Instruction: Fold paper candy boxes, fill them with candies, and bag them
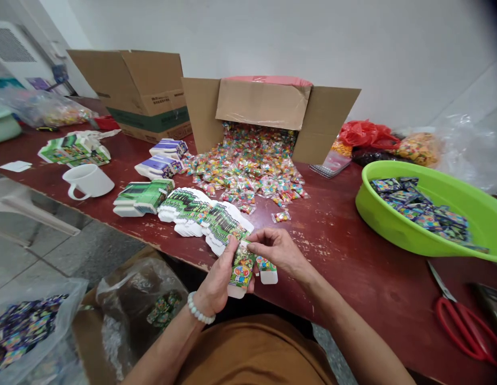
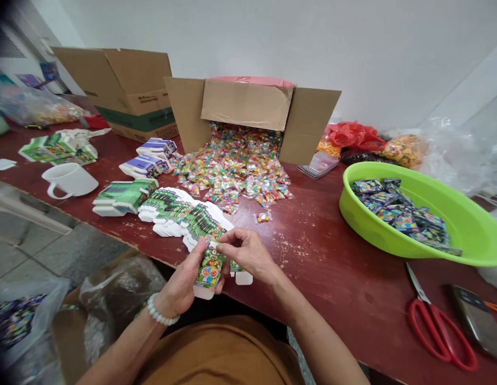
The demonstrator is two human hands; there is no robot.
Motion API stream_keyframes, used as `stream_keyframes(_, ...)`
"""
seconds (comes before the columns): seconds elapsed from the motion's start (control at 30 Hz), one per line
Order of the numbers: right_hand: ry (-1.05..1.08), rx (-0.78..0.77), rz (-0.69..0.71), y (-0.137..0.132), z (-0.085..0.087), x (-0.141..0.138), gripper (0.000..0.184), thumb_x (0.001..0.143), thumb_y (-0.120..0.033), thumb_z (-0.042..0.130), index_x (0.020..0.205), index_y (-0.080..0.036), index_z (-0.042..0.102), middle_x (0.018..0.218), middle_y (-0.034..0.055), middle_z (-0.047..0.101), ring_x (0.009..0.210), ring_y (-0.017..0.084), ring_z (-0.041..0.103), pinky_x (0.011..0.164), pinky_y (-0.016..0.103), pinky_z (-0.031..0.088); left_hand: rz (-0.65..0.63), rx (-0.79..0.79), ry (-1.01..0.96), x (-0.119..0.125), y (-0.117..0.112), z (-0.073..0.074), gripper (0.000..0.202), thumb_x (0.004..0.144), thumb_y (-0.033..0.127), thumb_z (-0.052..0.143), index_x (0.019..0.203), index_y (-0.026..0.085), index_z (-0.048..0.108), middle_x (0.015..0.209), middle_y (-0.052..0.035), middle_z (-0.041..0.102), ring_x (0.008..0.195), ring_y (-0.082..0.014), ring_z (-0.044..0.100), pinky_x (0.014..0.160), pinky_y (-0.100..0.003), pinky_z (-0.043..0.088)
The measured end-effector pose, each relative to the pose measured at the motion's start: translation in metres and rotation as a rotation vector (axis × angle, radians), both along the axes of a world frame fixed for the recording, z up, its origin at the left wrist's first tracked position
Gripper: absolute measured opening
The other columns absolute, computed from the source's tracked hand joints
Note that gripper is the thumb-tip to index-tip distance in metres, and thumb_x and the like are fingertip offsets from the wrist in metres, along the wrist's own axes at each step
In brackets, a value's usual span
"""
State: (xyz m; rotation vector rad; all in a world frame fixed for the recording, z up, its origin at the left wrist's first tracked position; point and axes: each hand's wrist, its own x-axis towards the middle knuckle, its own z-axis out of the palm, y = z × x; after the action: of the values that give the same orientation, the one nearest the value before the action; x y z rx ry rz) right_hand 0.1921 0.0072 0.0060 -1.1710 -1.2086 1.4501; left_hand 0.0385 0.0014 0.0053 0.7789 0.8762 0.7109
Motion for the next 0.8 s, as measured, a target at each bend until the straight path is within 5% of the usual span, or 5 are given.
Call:
stream_keyframes(0.17,-0.04,0.04,-0.083,-0.001,0.005,0.0,0.019,0.072,-0.034,0.072,0.074,-0.017,0.064,0.061,-0.0014,0.064,0.049,0.011,0.059,0.047,0.022,0.046,-0.049,0.037,-0.017,-0.005,-0.001,-0.005,0.059,0.089,0.064,0.038,0.091,0.012,0.065,0.065,-0.0048,0.066,0.04,-0.0112,0.055,0.04,-0.021,0.043)
stream_keyframes(0.3,-0.081,0.129,0.013,-0.008,0.007,-0.002,0.023,0.083,-0.04,0.063,0.079,-0.018,0.064,0.078,0.0014,0.068,0.051,0.011,0.06,0.052,0.025,0.048,-0.003,0.05,0.001,-0.005,-0.001,-0.005,0.058,0.087,0.063,0.042,0.1,0.012,0.064,0.065,-0.0042,0.066,0.04,-0.0113,0.055,0.041,-0.022,0.043)
stream_keyframes(0.5,-0.353,0.474,-0.074,-0.023,0.0,-0.011,0.008,0.087,-0.023,0.059,0.09,-0.019,0.065,0.1,0.0063,0.067,0.093,0.018,0.063,0.086,0.033,0.048,0.062,-0.021,-0.036,-0.002,-0.003,-0.01,0.059,0.085,0.062,0.049,0.117,0.013,0.059,0.061,-0.0018,0.064,0.042,-0.0126,0.056,0.044,-0.022,0.044)
stream_keyframes(0.67,-0.546,0.383,0.046,0.005,-0.013,0.013,0.018,0.091,-0.03,0.053,0.096,-0.021,0.067,0.091,0.003,0.067,0.082,0.016,0.063,0.075,0.029,0.05,-0.044,-0.017,-0.116,-0.011,-0.011,-0.01,0.048,0.086,0.043,0.06,0.127,0.021,0.05,0.083,-0.0043,0.068,0.066,-0.0164,0.066,0.062,-0.026,0.05)
stream_keyframes(0.8,-0.919,0.268,-0.265,0.048,-0.026,0.061,0.027,0.09,-0.027,0.051,0.114,-0.019,0.063,0.113,0.0106,0.059,0.09,0.02,0.059,0.083,0.036,0.046,-0.122,-0.059,-0.088,-0.03,-0.02,-0.015,0.044,0.078,0.028,0.072,0.117,0.021,0.053,0.106,-0.0073,0.065,0.085,-0.0171,0.064,0.078,-0.03,0.049)
